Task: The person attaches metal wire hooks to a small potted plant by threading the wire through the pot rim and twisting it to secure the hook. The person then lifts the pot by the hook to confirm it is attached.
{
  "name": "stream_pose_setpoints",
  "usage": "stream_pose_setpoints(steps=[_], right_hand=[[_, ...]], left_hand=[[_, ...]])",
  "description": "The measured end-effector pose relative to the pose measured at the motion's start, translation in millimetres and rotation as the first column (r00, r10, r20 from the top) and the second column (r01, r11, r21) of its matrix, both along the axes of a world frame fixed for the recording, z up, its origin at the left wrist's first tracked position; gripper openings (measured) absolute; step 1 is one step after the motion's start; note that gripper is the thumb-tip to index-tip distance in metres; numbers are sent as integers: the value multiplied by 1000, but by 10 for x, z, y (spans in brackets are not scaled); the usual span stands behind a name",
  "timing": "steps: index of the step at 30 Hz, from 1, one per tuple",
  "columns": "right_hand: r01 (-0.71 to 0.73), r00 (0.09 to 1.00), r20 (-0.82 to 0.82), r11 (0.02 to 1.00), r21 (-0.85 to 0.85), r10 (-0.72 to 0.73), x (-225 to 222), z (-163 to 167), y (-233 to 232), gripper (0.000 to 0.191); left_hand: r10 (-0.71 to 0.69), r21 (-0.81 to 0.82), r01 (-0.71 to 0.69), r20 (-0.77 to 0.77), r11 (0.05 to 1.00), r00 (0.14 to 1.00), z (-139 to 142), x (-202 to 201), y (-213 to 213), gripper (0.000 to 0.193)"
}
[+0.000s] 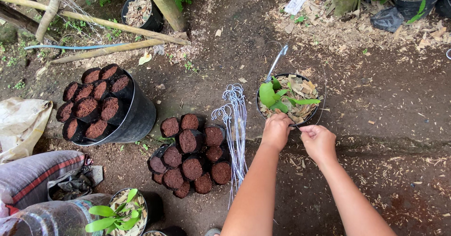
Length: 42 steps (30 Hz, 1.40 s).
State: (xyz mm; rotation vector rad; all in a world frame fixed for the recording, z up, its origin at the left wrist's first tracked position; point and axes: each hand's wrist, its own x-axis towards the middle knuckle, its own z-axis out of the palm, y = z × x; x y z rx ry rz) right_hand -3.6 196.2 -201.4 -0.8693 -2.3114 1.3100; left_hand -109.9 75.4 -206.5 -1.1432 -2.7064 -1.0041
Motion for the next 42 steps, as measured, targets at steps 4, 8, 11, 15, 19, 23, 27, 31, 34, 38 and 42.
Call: stream_pose_setpoints(steps=[4,8,11,15,19,23,27,31,34,38,42], right_hand=[[-8,1000,-6,999,34,8,-16,-34,16,17],[0,999,-36,1000,26,1,-17,-96,14,17],[-7,1000,-31,1000,6,7,-3,-130,20,17],[-7,999,-35,1000,-20,6,8,-144,22,17],[4,1000,-17,999,-45,-5,6,-137,11,18],[1,1000,-30,999,-36,-2,10,-130,12,18],[-2,1000,-23,999,-49,0,9,-131,22,18],[-4,1000,-19,999,-47,3,0,-130,30,17],[-15,1000,-4,999,-51,15,-21,-116,38,18],[-38,999,-8,999,11,38,-31,-79,41,17],[-60,996,-56,983,176,71,7,-59,-15,17]], left_hand=[[-2,7,2,9,1000,1000,15,2,9,18],[7,16,-7,6,1000,1000,22,13,0,18],[6,10,-6,4,1000,1000,27,7,-4,18],[-1,-4,1,5,1000,1000,26,4,-6,18],[2,-3,-2,0,1000,1000,21,1,3,19],[-3,-1,3,3,1000,1000,15,6,-3,18],[-6,-14,6,5,1000,1000,21,5,3,18],[-3,-13,3,1,1000,1000,26,4,6,18],[0,-6,0,0,1000,1000,26,1,2,19],[5,-14,-4,16,1000,1000,26,-3,2,19],[7,-12,-7,27,1000,1000,22,12,2,19]])
